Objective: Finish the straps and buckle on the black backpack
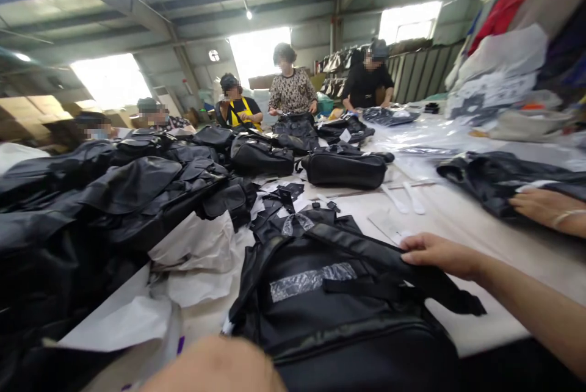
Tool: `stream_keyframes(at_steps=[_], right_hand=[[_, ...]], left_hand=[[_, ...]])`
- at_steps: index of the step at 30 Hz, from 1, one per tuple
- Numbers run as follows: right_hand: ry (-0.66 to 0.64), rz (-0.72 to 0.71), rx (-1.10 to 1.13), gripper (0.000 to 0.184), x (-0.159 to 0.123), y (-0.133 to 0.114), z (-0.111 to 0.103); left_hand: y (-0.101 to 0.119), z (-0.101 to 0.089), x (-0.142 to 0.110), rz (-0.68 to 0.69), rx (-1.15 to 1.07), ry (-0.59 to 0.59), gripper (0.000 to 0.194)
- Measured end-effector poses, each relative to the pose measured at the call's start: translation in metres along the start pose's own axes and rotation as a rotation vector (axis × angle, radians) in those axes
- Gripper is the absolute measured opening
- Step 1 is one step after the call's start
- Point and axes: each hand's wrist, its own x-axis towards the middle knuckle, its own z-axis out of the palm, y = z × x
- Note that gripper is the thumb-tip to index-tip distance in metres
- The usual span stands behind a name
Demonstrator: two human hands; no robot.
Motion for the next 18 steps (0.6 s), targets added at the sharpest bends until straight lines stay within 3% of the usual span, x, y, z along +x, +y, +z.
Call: stream_keyframes(at_steps=[2,4,5,7,9,12,15,18], right_hand=[[0.046,-0.078,0.218,0.038,-0.007,-0.038,0.005],[0.080,-0.206,0.402,0.043,-0.010,-0.081,0.015],[0.039,-0.292,0.452,0.049,-0.008,-0.102,0.022],[-0.018,-0.453,0.536,0.055,-0.001,-0.138,0.039],[-0.059,-0.526,0.563,0.055,0.010,-0.162,0.058],[-0.018,-0.559,0.583,0.054,0.028,-0.176,0.079],[-0.082,-0.611,0.614,0.055,0.035,-0.167,0.083],[-0.169,-0.618,0.551,0.056,0.033,-0.142,0.072]], left_hand=[[-0.001,0.016,0.015,0.018,0.117,-0.163,0.013],[-0.009,0.037,0.037,0.023,0.247,-0.306,0.030],[-0.014,0.048,0.050,0.024,0.279,-0.348,0.039],[-0.025,0.072,0.073,0.032,0.192,-0.374,0.057],[-0.032,0.094,0.091,0.016,0.008,-0.419,0.053],[-0.038,0.117,0.107,-0.144,-0.235,-0.316,0.043],[-0.040,0.125,0.115,-0.270,-0.315,-0.135,0.037],[-0.043,0.124,0.118,-0.263,-0.303,-0.149,0.033]])
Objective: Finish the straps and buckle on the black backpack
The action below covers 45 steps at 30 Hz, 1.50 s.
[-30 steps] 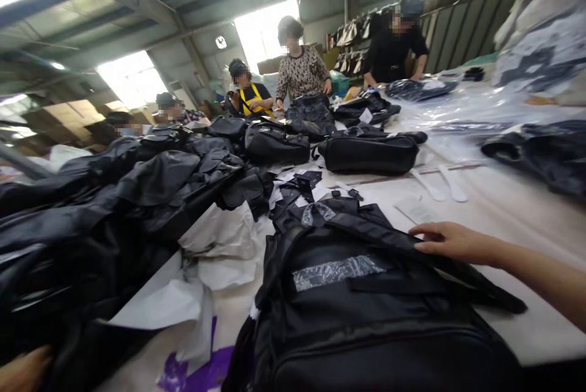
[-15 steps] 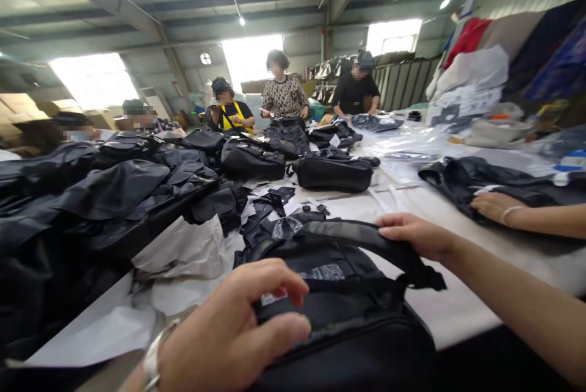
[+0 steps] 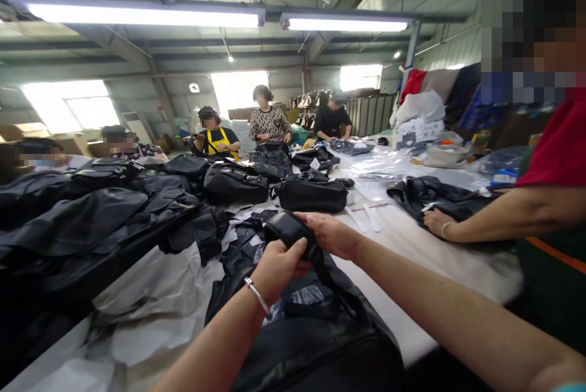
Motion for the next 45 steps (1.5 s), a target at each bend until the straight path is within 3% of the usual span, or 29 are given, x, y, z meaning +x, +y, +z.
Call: stream_keyframes(at_steps=[3,5,9,13,16,18,20,23,26,28,31,33,35,38,40,43,45], right_hand=[[0.042,0.097,-0.208,0.056,-0.028,0.012,-0.022],[0.056,0.136,-0.293,0.054,-0.048,0.022,-0.029],[0.018,0.242,-0.240,0.057,-0.080,0.042,-0.021],[0.212,0.359,-0.282,0.066,-0.091,0.052,-0.009],[0.324,0.436,-0.373,0.048,-0.092,0.053,-0.008],[0.364,0.382,-0.553,0.027,-0.094,0.050,-0.010],[0.370,0.222,-0.854,0.015,-0.097,0.045,-0.014],[0.325,0.063,-1.267,0.022,-0.104,0.033,-0.020],[0.351,0.033,-1.430,0.026,-0.110,0.017,-0.020],[0.386,0.041,-1.302,0.025,-0.112,0.006,-0.018],[0.293,0.220,-0.658,0.019,-0.117,-0.006,-0.020],[0.172,0.313,-0.263,0.023,-0.125,-0.009,-0.032],[0.107,0.319,-0.103,0.031,-0.140,-0.006,-0.053],[0.129,0.338,-0.173,0.031,-0.170,0.009,-0.092],[0.144,0.431,-0.413,0.021,-0.190,0.022,-0.112],[0.113,0.607,-0.837,0.020,-0.205,0.036,-0.121],[0.096,0.595,-0.955,0.025,-0.200,0.037,-0.114]], left_hand=[[-0.003,-0.003,0.004,0.014,0.014,-0.019,0.031],[-0.006,-0.002,0.010,-0.006,-0.029,0.031,0.028],[-0.013,0.004,0.030,-0.066,-0.125,0.131,0.021],[-0.014,0.011,0.048,-0.149,-0.196,0.126,0.019],[-0.017,0.015,0.055,-0.224,-0.244,0.103,0.018],[-0.022,0.015,0.058,-0.251,-0.265,0.096,0.019],[-0.027,0.015,0.060,-0.262,-0.274,0.104,0.019],[-0.035,0.016,0.062,-0.264,-0.277,0.124,0.018],[-0.040,0.019,0.062,-0.263,-0.282,0.134,0.019],[-0.042,0.021,0.062,-0.263,-0.291,0.133,0.021],[-0.044,0.022,0.059,-0.258,-0.310,0.119,0.021],[-0.044,0.019,0.057,-0.249,-0.328,0.117,0.019],[-0.044,0.015,0.056,-0.240,-0.349,0.129,0.016],[-0.046,0.008,0.055,-0.233,-0.381,0.148,0.014],[-0.047,0.006,0.055,-0.232,-0.396,0.143,0.014],[-0.047,0.009,0.053,-0.224,-0.411,0.120,0.016],[-0.045,0.012,0.051,-0.212,-0.416,0.111,0.016]])
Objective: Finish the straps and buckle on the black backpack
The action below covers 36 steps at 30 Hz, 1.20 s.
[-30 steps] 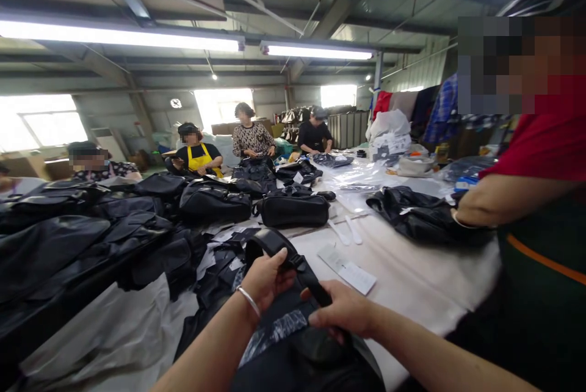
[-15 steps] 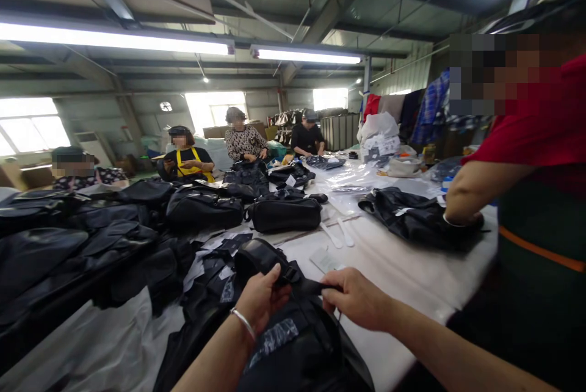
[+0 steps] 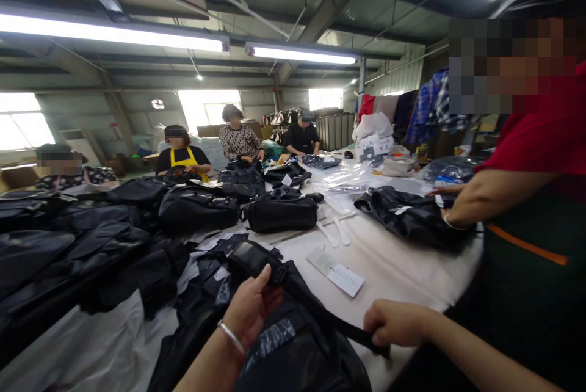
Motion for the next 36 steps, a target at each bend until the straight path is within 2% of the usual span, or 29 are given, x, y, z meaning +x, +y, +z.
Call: stream_keyframes(at_steps=[2,4,7,9,13,16,22,27,30,36], right_hand=[[0.043,-0.093,0.081,0.027,0.009,-0.021,0.003],[0.083,-0.161,0.274,0.031,0.023,-0.047,0.007],[0.115,-0.167,0.522,0.039,0.047,-0.084,0.017],[0.164,-0.193,0.586,0.034,0.060,-0.101,0.025],[0.348,-0.213,0.649,0.020,0.069,-0.121,0.031],[0.353,-0.187,0.744,0.024,0.069,-0.127,0.032],[0.356,-0.172,0.769,0.024,0.075,-0.122,0.044],[0.410,-0.283,0.772,0.026,0.081,-0.138,0.044],[0.390,-0.321,0.758,0.030,0.082,-0.144,0.042],[0.300,-0.275,0.758,0.022,0.083,-0.118,0.045]], left_hand=[[0.001,0.004,-0.003,0.008,-0.002,-0.007,0.016],[0.002,0.007,-0.006,0.010,0.002,-0.018,0.016],[0.002,0.008,-0.008,0.010,0.012,-0.043,0.019],[0.002,0.007,-0.009,0.012,0.014,-0.052,0.021],[0.002,0.004,-0.012,0.030,0.026,-0.093,0.023],[0.002,0.005,-0.014,0.056,0.045,-0.169,0.026],[0.002,0.001,-0.013,0.057,0.003,-0.222,0.019],[-0.001,-0.006,-0.007,0.004,0.006,-0.316,0.020],[0.000,-0.010,-0.005,-0.015,0.017,-0.324,0.022],[0.007,-0.019,-0.002,-0.009,0.012,-0.284,0.020]])
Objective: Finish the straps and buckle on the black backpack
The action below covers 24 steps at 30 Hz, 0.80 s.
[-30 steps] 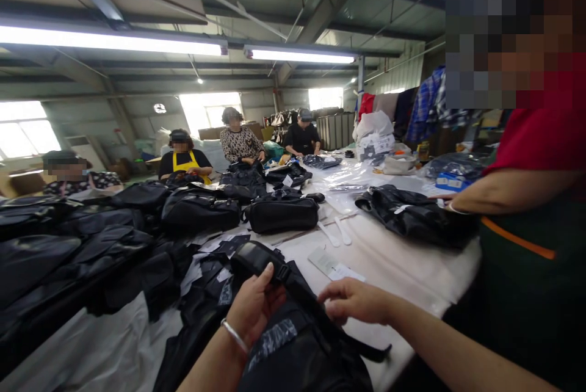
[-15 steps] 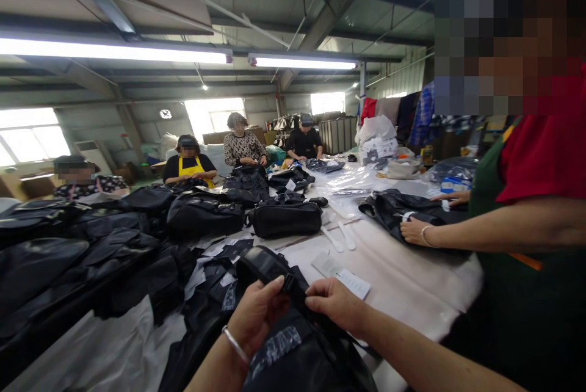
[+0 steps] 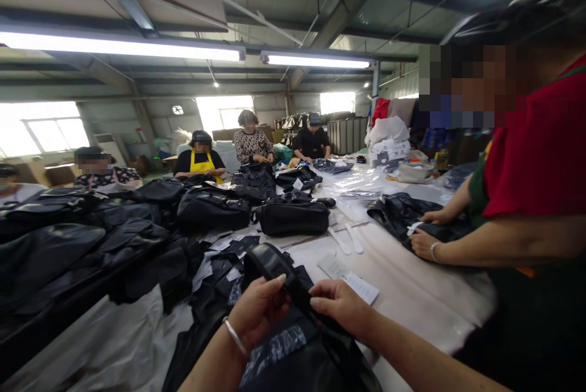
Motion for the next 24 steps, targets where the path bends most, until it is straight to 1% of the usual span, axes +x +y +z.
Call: stream_keyframes(at_steps=[2,4,6,9,11,13,17,21,24], right_hand=[[0.025,-0.003,-0.051,0.018,-0.001,-0.001,-0.003],[0.062,-0.014,-0.059,0.019,0.000,-0.011,-0.002],[0.075,-0.027,-0.015,0.024,0.003,-0.025,0.001],[0.037,-0.043,0.030,0.034,0.006,-0.039,0.004],[-0.005,-0.046,0.038,0.035,0.005,-0.040,0.000],[-0.034,-0.018,0.028,0.034,0.000,-0.036,-0.006],[-0.032,0.047,-0.001,0.034,-0.007,-0.030,-0.014],[-0.039,0.015,0.015,0.035,-0.004,-0.040,-0.011],[-0.072,0.016,0.084,0.037,-0.001,-0.049,-0.010]], left_hand=[[0.002,0.002,0.001,-0.004,-0.005,-0.005,0.019],[0.006,0.008,0.003,-0.013,-0.011,-0.020,0.017],[0.012,0.016,0.003,-0.021,-0.011,-0.035,0.016],[0.024,0.025,0.000,-0.019,0.008,-0.028,0.014],[0.033,0.027,-0.003,-0.011,0.029,-0.004,0.012],[0.041,0.028,-0.006,0.004,0.045,0.024,0.009],[0.052,0.032,-0.007,0.040,0.053,0.056,0.007],[0.061,0.041,-0.007,0.066,0.041,0.033,0.007],[0.072,0.046,-0.011,0.104,0.038,0.018,0.008]])
